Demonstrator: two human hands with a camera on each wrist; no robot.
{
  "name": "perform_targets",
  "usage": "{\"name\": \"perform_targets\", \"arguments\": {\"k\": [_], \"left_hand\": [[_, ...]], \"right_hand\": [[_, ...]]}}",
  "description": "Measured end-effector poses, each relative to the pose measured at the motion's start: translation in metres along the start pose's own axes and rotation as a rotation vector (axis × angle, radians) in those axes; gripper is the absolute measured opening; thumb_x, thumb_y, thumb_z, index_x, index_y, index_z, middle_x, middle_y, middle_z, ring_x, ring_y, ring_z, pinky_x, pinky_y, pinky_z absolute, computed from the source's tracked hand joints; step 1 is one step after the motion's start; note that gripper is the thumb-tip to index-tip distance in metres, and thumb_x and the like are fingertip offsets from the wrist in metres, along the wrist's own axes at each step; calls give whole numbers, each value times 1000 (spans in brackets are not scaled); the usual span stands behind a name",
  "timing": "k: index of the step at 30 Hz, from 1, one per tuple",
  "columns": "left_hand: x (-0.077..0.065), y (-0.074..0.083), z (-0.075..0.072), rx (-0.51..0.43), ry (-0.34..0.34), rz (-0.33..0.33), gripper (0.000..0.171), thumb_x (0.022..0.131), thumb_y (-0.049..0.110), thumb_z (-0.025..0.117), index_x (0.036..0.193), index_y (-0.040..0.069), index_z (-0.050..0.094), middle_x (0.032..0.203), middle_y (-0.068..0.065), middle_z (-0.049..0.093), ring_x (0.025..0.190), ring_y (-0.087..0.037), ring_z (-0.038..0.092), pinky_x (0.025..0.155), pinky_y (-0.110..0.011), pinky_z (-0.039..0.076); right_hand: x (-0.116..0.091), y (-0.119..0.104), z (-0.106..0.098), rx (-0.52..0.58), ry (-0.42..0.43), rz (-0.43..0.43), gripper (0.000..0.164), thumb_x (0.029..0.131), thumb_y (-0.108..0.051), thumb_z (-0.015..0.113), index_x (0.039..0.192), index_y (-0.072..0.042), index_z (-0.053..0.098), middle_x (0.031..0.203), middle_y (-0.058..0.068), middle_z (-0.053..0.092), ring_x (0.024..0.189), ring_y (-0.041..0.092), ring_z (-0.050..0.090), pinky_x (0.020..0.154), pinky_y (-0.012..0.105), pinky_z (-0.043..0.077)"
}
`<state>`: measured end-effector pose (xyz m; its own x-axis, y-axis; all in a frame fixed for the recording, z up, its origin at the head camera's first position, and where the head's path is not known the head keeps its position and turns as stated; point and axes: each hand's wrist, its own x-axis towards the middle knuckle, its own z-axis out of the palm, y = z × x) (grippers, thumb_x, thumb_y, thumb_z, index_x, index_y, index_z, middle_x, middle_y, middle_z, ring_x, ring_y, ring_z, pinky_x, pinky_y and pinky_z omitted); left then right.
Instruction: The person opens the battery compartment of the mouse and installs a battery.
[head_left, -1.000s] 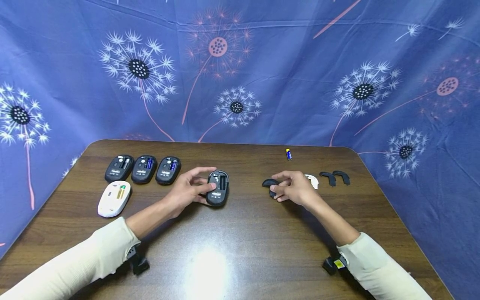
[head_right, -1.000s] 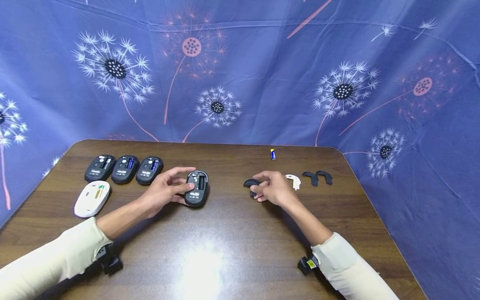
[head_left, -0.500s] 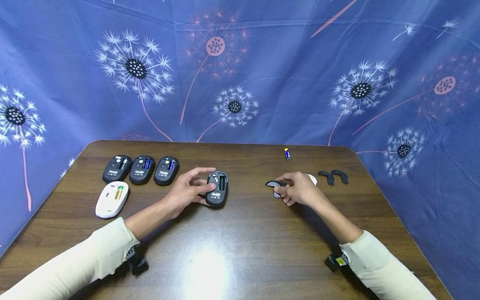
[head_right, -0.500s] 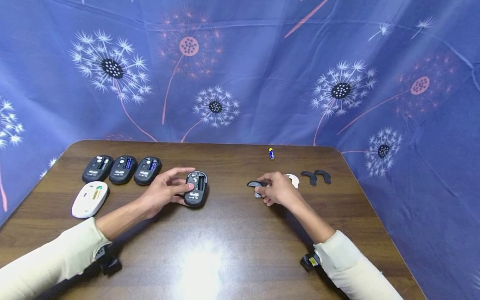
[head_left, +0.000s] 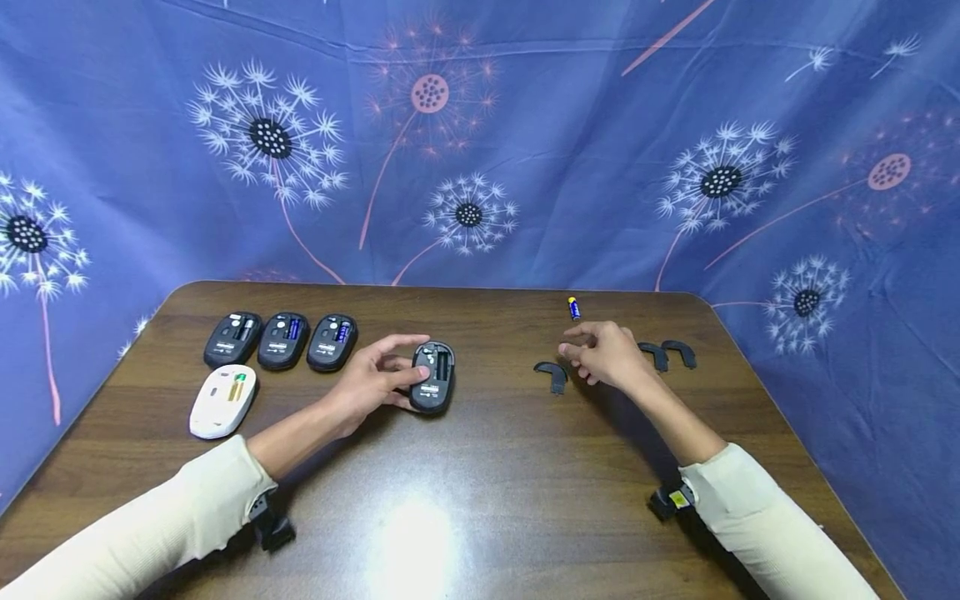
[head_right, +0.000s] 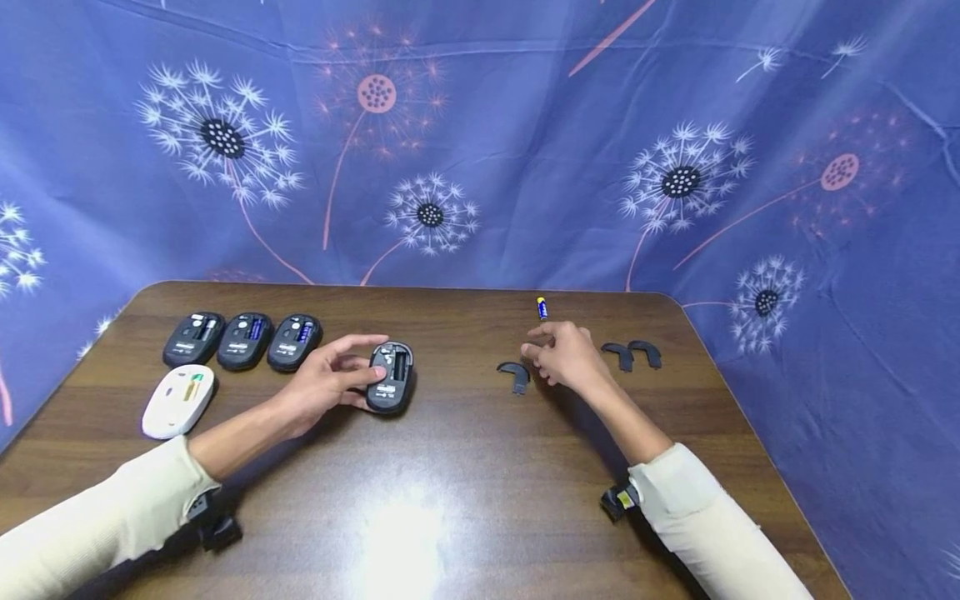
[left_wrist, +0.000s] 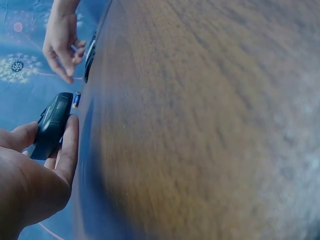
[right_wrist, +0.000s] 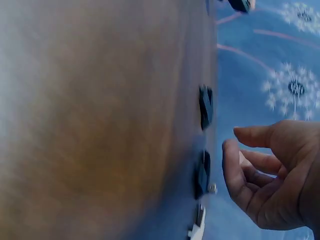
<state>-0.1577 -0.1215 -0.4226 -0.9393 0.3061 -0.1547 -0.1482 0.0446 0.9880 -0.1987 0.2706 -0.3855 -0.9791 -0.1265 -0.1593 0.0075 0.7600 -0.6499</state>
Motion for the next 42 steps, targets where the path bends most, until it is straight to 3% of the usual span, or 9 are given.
{"name": "perform_targets", "arguments": {"k": [7, 14, 19, 23, 26, 31, 33, 38, 42], "left_hand": [[0, 2, 1, 10, 0, -9, 63, 106, 5, 77, 165, 11, 55, 113, -12, 76, 93, -19, 79, 77, -37, 73], [-1, 2, 2, 12, -11, -3, 63, 106, 5, 77, 165, 10, 55, 116, -15, 77, 94, -20, 80, 78, -37, 73], [-1, 3, 3, 19, -14, -2, 64, 106, 8, 78, 166, 10, 54, 116, -16, 79, 93, -21, 80, 77, -37, 73], [-2, 3, 3, 21, -5, -1, 64, 106, 6, 77, 166, 9, 54, 117, -17, 78, 93, -21, 80, 77, -37, 73], [-3, 2, 2, 21, -1, -2, 64, 106, 6, 77, 166, 8, 53, 117, -17, 78, 93, -20, 80, 76, -37, 73], [-3, 2, 2, 22, 2, 4, 63, 106, 7, 77, 165, 9, 55, 116, -17, 78, 92, -20, 80, 76, -37, 73], [-3, 2, 2, 18, 1, 5, 63, 106, 7, 77, 165, 9, 55, 117, -17, 78, 92, -21, 80, 77, -38, 73], [-2, 3, 2, 17, -1, 7, 64, 106, 6, 77, 166, 8, 54, 121, -21, 78, 93, -22, 81, 78, -39, 74], [-2, 3, 2, 18, 1, 5, 64, 106, 6, 77, 166, 8, 53, 121, -21, 77, 93, -21, 81, 78, -39, 74]], "right_hand": [[33, 11, -19, -65, 103, -23, 50, 114, -32, 70, 155, -3, 66, 108, 17, 83, 91, 31, 80, 69, 33, 59], [61, 18, -22, -72, 79, 39, 62, 116, -35, 64, 169, -7, 49, 152, 26, 68, 121, 40, 75, 101, 54, 63], [73, 20, -20, -124, 53, 69, 70, 117, -40, 61, 175, -7, 38, 167, 29, 53, 146, 50, 59, 121, 69, 53], [80, 19, -13, -189, 70, 40, 66, 118, -38, 60, 173, -7, 42, 171, 29, 49, 163, 53, 39, 132, 73, 40], [85, 20, -9, -224, 75, 32, 57, 118, -33, 60, 168, -8, 51, 169, 28, 53, 163, 53, 41, 131, 73, 41], [102, 35, -6, -263, 117, -10, 46, 113, -28, 68, 155, -9, 66, 149, 25, 70, 143, 48, 63, 116, 66, 56], [102, 33, -5, -257, 122, -20, 44, 112, -26, 68, 153, -8, 67, 146, 24, 72, 139, 47, 65, 115, 64, 57], [79, 8, -2, -203, 100, -16, 44, 116, -20, 61, 158, -5, 60, 152, 28, 67, 144, 49, 62, 120, 67, 54], [68, -4, 3, -183, 123, -57, 43, 116, -18, 61, 158, -5, 59, 147, 27, 70, 137, 46, 67, 113, 64, 58]]}}
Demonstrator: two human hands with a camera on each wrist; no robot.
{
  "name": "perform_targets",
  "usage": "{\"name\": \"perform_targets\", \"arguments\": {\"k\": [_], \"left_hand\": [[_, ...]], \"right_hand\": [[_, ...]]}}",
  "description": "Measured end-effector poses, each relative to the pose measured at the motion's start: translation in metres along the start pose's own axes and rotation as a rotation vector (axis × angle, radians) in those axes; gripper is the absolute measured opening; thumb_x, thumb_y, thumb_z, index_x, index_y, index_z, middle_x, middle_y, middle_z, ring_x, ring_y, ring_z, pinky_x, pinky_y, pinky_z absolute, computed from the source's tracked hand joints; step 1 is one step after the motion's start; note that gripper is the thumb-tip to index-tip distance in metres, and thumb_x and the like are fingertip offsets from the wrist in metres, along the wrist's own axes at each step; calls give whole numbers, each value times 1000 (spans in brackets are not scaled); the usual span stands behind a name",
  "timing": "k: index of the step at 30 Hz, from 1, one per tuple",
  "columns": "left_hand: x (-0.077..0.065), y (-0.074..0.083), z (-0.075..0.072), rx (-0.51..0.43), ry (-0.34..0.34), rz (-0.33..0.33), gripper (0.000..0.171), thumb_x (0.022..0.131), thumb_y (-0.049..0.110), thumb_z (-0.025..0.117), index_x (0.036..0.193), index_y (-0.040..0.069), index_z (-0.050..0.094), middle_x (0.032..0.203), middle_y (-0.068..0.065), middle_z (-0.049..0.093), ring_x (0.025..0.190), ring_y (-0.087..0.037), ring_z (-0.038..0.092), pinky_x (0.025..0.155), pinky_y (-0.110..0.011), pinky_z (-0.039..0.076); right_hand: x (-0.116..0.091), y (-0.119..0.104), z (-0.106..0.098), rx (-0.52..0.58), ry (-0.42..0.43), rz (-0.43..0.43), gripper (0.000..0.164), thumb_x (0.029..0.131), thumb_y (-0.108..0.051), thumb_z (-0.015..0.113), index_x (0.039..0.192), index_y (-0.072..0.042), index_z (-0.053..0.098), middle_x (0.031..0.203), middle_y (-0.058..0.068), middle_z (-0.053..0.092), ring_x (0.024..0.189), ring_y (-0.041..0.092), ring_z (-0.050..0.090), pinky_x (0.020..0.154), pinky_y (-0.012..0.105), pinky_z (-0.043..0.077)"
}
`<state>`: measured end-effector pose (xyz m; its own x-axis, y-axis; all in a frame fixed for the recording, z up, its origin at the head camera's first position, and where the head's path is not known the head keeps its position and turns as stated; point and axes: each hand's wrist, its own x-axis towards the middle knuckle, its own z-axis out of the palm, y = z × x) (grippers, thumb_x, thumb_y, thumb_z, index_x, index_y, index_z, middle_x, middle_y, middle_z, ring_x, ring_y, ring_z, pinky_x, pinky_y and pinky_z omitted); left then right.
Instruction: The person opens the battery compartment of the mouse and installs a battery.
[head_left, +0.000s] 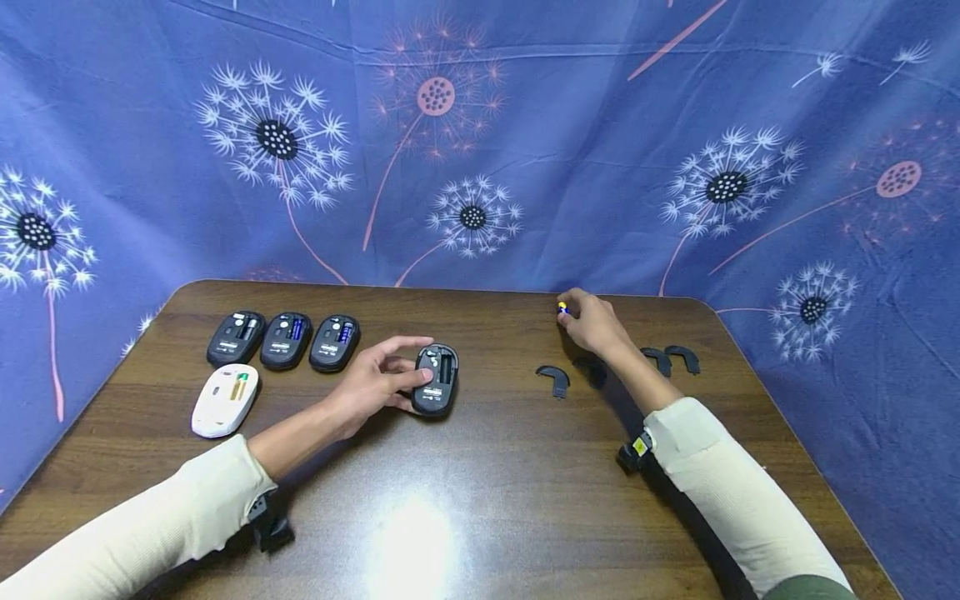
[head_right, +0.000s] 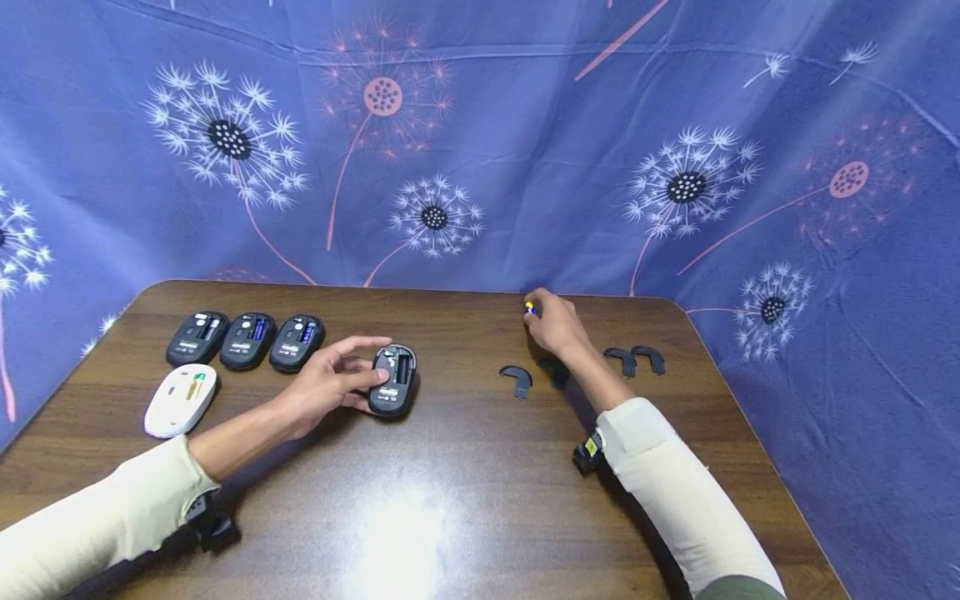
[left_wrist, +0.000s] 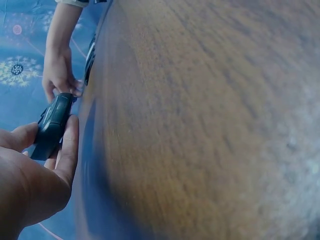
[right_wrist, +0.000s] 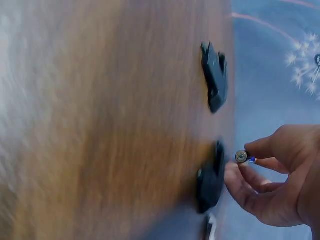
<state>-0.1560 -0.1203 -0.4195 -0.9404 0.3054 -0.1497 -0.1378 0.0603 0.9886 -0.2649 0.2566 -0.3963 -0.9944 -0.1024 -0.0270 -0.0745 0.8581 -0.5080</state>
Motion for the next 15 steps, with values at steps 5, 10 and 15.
{"name": "perform_targets", "arguments": {"k": [5, 10, 15], "left_hand": [[0, 1, 0, 2, 8, -5, 63, 106, 6, 77, 166, 10, 54, 121, -19, 76, 94, -21, 80, 78, -38, 73], [-1, 0, 0, -6, 1, -2, 63, 106, 6, 77, 166, 9, 54, 116, -16, 77, 92, -21, 80, 78, -38, 74], [-2, -2, 0, -9, -2, 2, 64, 106, 5, 76, 166, 8, 53, 112, -13, 78, 90, -20, 80, 76, -37, 73]], "right_hand": [[-10, -16, 4, 71, 20, -29, 43, 117, -18, 62, 159, -11, 59, 138, 23, 76, 123, 40, 75, 100, 56, 63], [-24, -33, 10, 185, 9, -70, 42, 117, -18, 63, 158, -13, 60, 129, 19, 80, 110, 34, 81, 80, 36, 65], [-38, -52, 20, 298, -2, -116, 39, 112, -14, 71, 151, -10, 66, 115, 17, 83, 96, 36, 82, 70, 33, 67]]}}
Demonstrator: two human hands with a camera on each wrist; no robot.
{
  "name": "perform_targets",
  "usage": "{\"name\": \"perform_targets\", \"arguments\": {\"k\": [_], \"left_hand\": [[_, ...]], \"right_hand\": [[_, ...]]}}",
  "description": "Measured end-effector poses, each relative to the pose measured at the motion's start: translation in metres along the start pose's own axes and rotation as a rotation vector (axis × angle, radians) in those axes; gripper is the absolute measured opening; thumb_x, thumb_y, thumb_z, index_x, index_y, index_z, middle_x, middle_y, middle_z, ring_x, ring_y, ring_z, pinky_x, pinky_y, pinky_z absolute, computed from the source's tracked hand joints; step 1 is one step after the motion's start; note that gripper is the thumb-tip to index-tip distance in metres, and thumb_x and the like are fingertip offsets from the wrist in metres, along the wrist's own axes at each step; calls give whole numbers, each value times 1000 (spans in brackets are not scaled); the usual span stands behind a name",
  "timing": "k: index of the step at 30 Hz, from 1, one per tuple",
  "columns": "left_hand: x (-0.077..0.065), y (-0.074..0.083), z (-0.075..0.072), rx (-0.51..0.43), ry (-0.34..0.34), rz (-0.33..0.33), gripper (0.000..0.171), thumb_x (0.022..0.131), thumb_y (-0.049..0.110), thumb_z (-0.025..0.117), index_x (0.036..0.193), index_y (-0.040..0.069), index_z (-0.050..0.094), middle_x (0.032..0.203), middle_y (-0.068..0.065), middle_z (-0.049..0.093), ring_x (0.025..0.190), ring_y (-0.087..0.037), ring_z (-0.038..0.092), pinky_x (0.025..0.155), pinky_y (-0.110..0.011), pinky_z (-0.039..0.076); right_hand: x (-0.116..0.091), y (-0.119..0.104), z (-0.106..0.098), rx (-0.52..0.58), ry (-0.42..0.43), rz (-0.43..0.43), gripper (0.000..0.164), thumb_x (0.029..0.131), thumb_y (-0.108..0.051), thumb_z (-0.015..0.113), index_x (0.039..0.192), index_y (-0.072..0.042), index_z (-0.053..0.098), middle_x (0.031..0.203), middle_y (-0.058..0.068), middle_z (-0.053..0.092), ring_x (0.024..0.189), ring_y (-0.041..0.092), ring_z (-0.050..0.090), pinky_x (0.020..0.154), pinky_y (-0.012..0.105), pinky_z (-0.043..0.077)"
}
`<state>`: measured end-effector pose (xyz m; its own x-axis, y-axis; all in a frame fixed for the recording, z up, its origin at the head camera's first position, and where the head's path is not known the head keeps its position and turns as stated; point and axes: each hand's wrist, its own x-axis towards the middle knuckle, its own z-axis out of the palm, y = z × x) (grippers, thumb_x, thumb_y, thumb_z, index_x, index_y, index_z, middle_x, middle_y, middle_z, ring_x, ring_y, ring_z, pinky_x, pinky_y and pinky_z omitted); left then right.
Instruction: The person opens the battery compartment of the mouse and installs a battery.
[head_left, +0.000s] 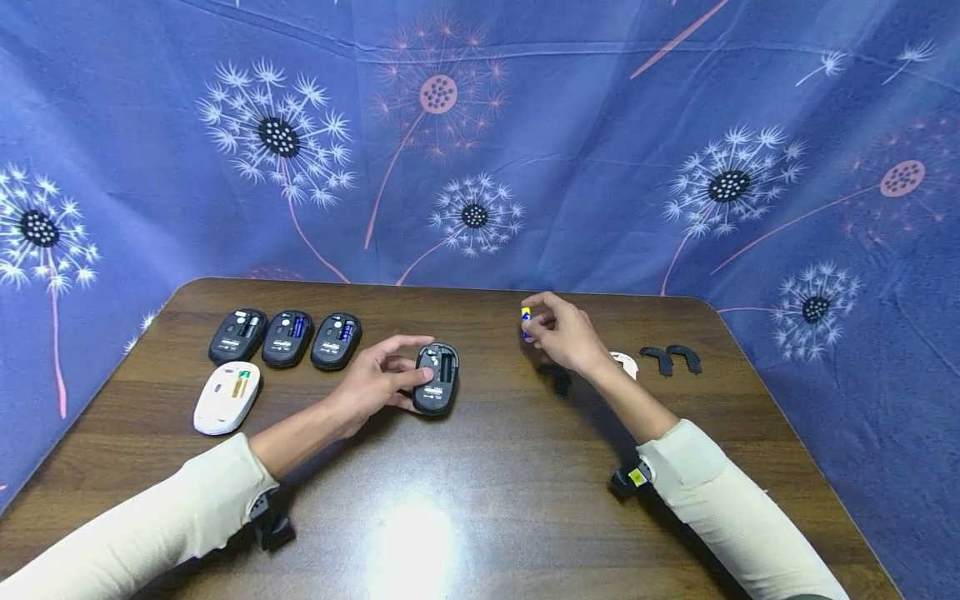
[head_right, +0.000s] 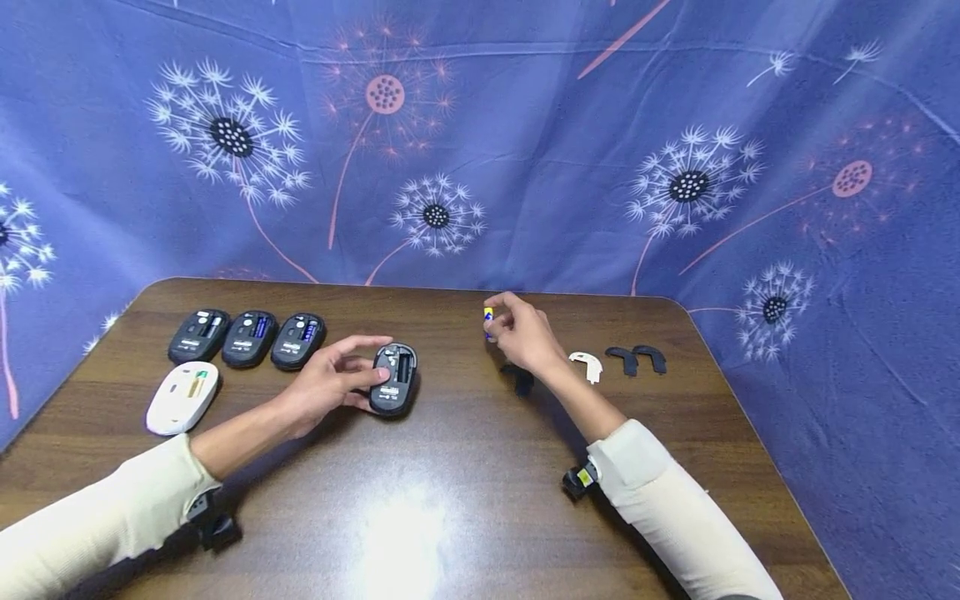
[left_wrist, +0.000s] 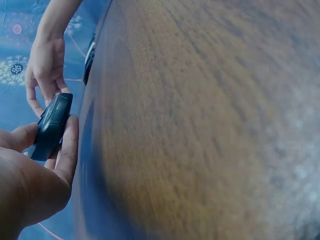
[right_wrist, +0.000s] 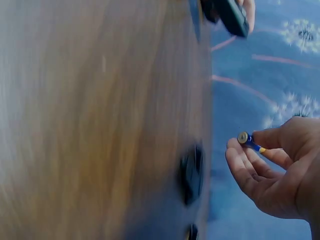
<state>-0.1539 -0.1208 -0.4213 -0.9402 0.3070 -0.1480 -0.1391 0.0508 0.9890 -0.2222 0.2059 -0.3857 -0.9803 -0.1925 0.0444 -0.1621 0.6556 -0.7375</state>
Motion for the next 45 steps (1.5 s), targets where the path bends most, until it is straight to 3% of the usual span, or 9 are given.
{"name": "perform_targets", "arguments": {"k": [4, 14, 22, 27, 31, 35, 39, 45], "left_hand": [[0, 0, 0, 4, 4, -8, 63, 107, 5, 76, 165, 9, 54, 113, -13, 78, 91, -19, 80, 77, -37, 73], [0, -1, 1, 4, 12, -25, 62, 107, 5, 75, 165, 9, 55, 111, -12, 76, 88, -18, 78, 76, -36, 73], [1, -2, 0, 5, 10, -25, 63, 107, 6, 75, 166, 8, 53, 113, -13, 77, 89, -19, 78, 76, -37, 73], [1, -2, 0, 3, 11, -33, 62, 107, 6, 75, 166, 9, 53, 113, -14, 77, 89, -19, 78, 76, -37, 73], [1, -2, 1, -7, 7, -35, 62, 107, 5, 75, 165, 9, 54, 112, -13, 77, 88, -19, 78, 75, -37, 73], [1, -1, 1, -14, 1, -32, 63, 107, 5, 75, 166, 8, 52, 110, -11, 78, 87, -18, 78, 75, -36, 73], [1, -1, 1, -21, 3, -32, 65, 107, 6, 76, 167, 7, 51, 109, -9, 79, 87, -18, 78, 75, -35, 72], [1, -3, 1, -27, 18, -31, 63, 106, 5, 76, 165, 8, 53, 109, -8, 79, 85, -17, 78, 73, -33, 72]], "right_hand": [[-7, -12, 11, 81, -34, -19, 38, 110, -13, 74, 147, -8, 67, 111, 16, 84, 91, 39, 82, 65, 43, 68], [-17, -34, 35, 241, -137, -65, 36, 109, -8, 74, 143, 0, 65, 111, 22, 85, 100, 43, 84, 89, 52, 73], [-19, -45, 50, 378, -167, -84, 38, 107, -3, 75, 142, 6, 64, 107, 24, 85, 96, 40, 84, 84, 43, 74], [-20, -49, 58, 427, -174, -70, 40, 107, -5, 76, 142, 7, 63, 108, 23, 85, 101, 48, 82, 85, 42, 74], [-19, -52, 63, 399, -159, -95, 38, 105, -8, 80, 137, 6, 67, 109, 23, 85, 97, 45, 83, 86, 48, 74], [-20, -57, 66, 332, -123, -144, 32, 101, -9, 85, 128, 2, 73, 109, 21, 84, 88, 29, 83, 86, 48, 74], [-22, -61, 68, 235, -90, -190, 27, 98, -12, 89, 122, -4, 78, 107, 14, 85, 87, 15, 78, 84, 37, 72], [-23, -65, 73, 106, -75, -209, 23, 97, -17, 91, 117, -8, 84, 102, 7, 85, 87, 12, 76, 83, 27, 67]]}}
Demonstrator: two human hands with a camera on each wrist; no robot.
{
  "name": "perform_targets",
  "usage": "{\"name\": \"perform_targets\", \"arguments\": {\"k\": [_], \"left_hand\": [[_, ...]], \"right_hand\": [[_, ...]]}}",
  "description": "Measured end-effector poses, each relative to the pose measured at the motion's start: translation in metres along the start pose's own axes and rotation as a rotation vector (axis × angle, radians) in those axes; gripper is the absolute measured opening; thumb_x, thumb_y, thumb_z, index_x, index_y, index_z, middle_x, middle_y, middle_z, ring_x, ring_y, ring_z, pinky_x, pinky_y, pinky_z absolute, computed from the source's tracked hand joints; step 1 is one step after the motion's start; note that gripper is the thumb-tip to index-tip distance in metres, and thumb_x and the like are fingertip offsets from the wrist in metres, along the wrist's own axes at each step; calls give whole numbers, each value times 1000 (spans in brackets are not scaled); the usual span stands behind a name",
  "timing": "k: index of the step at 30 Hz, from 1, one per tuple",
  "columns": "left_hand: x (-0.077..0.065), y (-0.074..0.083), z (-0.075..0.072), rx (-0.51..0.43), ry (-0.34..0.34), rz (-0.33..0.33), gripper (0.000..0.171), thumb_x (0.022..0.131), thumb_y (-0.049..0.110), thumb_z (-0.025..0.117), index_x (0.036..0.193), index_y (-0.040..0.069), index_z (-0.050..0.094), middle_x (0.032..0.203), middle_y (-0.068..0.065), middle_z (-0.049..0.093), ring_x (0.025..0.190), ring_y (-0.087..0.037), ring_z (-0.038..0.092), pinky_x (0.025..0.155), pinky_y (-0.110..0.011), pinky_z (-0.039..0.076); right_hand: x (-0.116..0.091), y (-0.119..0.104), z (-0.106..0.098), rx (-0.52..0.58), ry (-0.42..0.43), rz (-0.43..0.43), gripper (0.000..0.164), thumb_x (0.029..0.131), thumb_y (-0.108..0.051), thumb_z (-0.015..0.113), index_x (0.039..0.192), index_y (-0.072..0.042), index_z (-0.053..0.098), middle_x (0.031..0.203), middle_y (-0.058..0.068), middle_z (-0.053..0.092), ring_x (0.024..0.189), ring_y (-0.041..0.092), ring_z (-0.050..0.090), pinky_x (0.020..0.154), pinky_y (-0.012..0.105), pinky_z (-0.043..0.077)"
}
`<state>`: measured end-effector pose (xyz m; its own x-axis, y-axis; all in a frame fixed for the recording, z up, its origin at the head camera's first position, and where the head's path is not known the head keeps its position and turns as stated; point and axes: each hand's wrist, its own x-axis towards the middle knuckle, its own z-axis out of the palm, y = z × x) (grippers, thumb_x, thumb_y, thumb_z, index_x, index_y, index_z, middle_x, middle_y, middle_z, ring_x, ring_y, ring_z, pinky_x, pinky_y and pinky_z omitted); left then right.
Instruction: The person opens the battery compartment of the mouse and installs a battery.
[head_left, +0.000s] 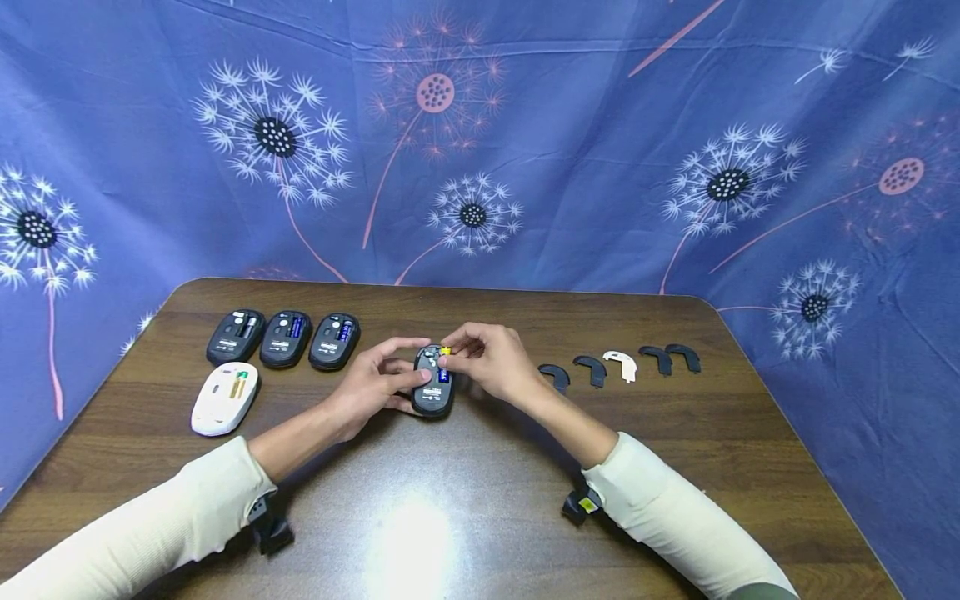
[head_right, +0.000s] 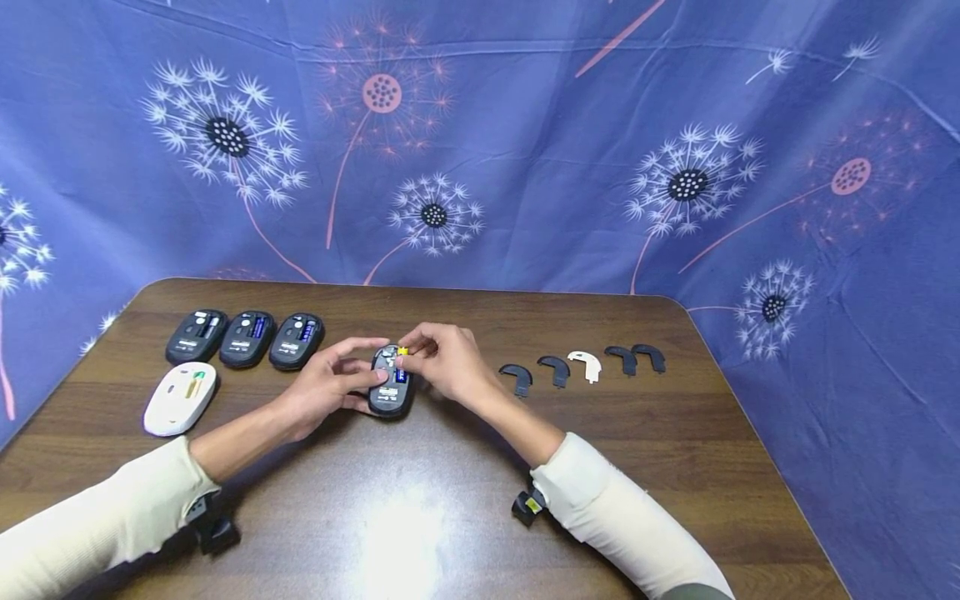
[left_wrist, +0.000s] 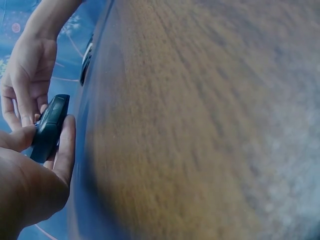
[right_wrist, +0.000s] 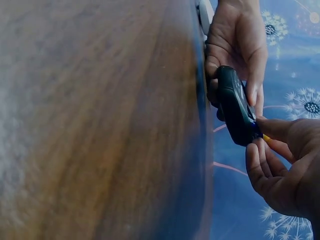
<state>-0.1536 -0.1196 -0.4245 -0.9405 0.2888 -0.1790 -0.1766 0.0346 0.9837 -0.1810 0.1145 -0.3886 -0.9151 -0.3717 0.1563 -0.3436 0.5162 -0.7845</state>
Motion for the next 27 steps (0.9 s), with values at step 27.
{"name": "perform_targets", "arguments": {"k": [27], "left_hand": [[-10, 0, 2, -74, 70, 3, 62, 106, 2, 75, 164, 10, 56, 124, -18, 75, 92, -19, 82, 80, -46, 74]], "right_hand": [[1, 4, 12, 767, -154, 502, 41, 108, -8, 75, 149, -6, 71, 149, 23, 71, 108, 28, 83, 95, 48, 73]]}}
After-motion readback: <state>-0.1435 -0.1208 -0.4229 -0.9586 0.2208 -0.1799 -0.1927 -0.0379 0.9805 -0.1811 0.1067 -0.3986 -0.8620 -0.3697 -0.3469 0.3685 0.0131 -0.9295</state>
